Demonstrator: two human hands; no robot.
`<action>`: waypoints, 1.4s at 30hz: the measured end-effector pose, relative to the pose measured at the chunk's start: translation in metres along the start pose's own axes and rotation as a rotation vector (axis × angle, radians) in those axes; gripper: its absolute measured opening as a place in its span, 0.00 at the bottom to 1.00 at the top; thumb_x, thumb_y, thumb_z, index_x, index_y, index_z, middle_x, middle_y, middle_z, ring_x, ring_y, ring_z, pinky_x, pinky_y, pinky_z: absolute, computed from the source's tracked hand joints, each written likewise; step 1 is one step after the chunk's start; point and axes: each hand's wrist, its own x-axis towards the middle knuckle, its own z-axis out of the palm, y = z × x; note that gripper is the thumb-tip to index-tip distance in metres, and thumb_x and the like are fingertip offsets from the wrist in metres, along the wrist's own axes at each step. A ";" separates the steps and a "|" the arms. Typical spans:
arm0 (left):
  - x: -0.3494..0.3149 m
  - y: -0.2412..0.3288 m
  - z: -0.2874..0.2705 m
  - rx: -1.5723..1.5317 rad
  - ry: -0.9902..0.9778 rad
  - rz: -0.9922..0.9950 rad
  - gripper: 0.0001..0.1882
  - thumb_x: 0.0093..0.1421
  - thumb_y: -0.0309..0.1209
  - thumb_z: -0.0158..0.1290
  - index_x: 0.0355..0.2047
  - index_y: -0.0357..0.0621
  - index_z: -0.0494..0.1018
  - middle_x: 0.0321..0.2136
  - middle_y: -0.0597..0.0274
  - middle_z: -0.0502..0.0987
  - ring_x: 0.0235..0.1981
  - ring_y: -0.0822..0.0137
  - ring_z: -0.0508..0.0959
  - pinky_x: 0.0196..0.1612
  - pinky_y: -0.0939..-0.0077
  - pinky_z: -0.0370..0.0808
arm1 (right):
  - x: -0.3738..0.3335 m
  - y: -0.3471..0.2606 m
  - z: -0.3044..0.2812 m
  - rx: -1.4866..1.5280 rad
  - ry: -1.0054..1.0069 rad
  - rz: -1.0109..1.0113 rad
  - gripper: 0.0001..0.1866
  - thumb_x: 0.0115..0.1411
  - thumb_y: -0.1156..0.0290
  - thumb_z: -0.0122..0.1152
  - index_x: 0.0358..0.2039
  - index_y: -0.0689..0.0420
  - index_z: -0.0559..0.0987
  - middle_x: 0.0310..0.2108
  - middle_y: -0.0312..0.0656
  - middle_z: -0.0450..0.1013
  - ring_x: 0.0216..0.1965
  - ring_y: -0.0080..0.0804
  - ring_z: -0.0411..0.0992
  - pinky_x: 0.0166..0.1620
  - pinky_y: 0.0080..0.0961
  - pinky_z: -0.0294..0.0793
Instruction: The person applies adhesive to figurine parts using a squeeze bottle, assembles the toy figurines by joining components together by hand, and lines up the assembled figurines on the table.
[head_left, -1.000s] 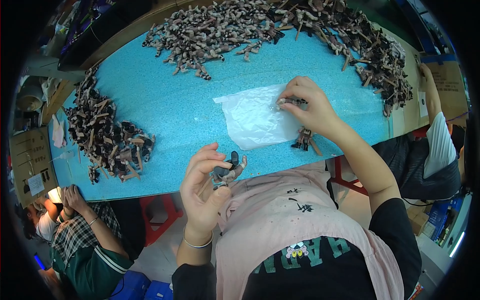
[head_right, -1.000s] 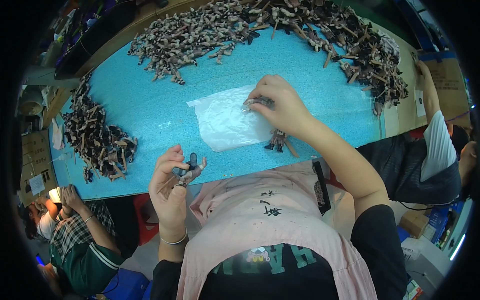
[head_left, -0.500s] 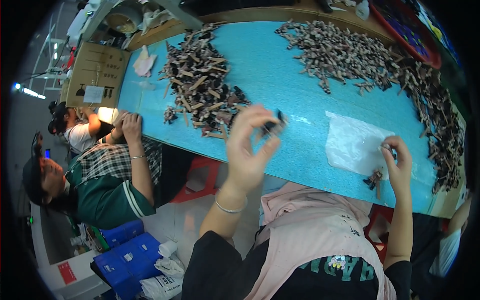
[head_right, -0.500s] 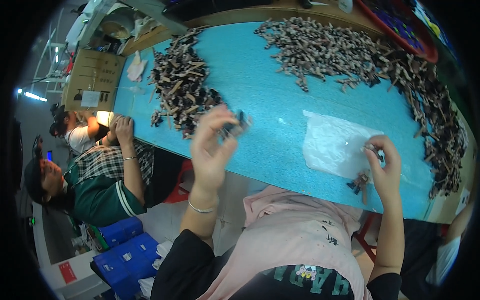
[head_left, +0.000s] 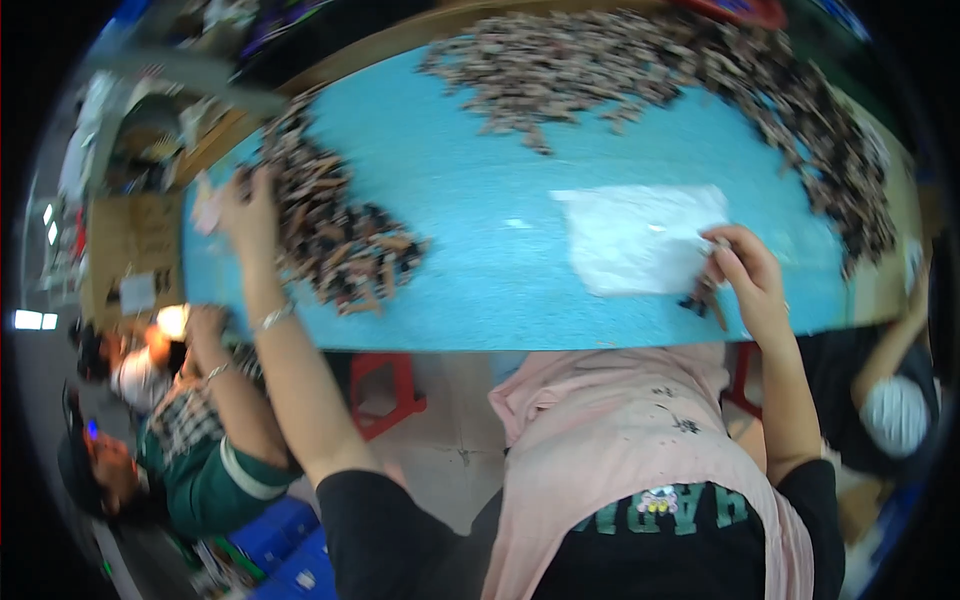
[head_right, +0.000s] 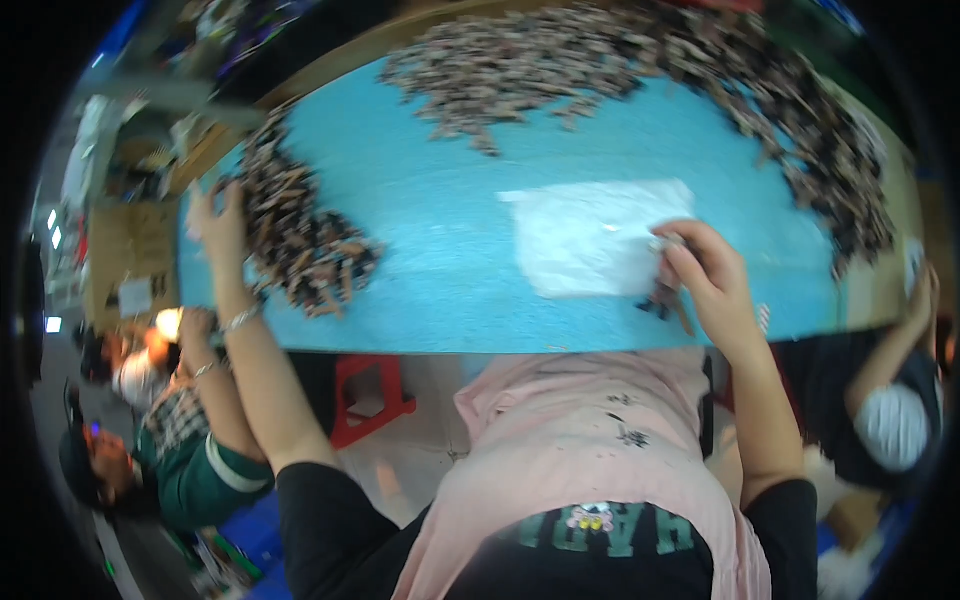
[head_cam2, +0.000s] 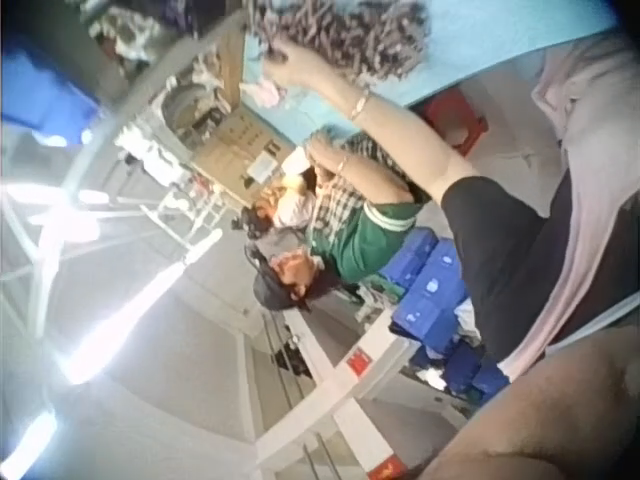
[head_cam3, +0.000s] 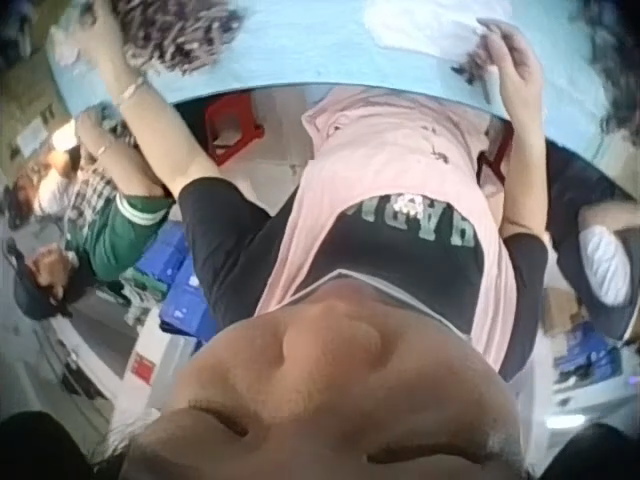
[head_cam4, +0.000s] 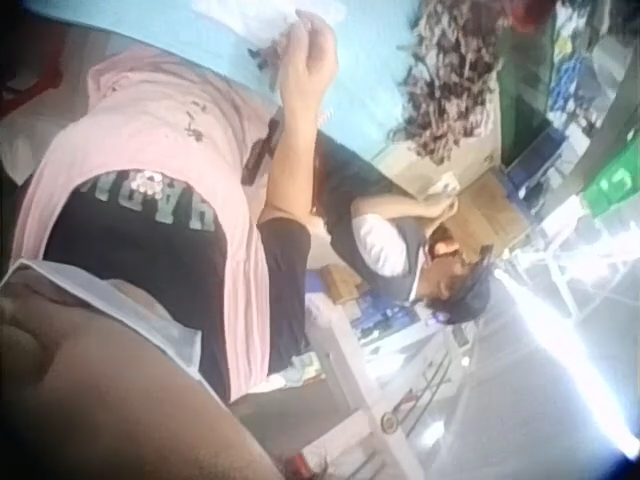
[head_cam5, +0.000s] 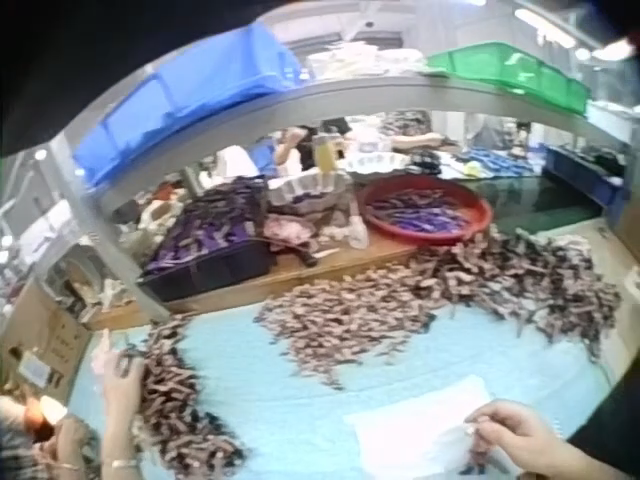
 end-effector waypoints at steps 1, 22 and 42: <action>-0.004 0.018 -0.002 0.160 0.056 0.066 0.20 0.57 0.34 0.57 0.45 0.32 0.73 0.41 0.48 0.75 0.46 0.58 0.74 0.50 0.68 0.69 | 0.000 0.002 -0.004 -0.002 0.010 -0.014 0.12 0.66 0.72 0.47 0.46 0.63 0.74 0.28 0.32 0.68 0.29 0.16 0.65 0.35 0.14 0.68; -0.235 0.302 0.021 -0.842 -0.896 0.570 0.35 0.46 0.19 0.60 0.57 0.36 0.62 0.50 0.47 0.70 0.52 0.47 0.70 0.54 0.61 0.68 | -0.038 0.023 -0.032 0.211 0.062 -0.031 0.10 0.61 0.75 0.56 0.42 0.66 0.77 0.43 0.44 0.72 0.40 0.28 0.73 0.45 0.25 0.73; -0.248 0.264 0.000 -0.891 -0.991 0.166 0.32 0.45 0.27 0.66 0.51 0.36 0.67 0.42 0.51 0.74 0.40 0.57 0.77 0.44 0.69 0.76 | -0.045 0.018 0.028 -0.195 -0.272 -0.117 0.15 0.50 0.80 0.63 0.41 0.62 0.79 0.40 0.44 0.72 0.41 0.35 0.73 0.42 0.25 0.73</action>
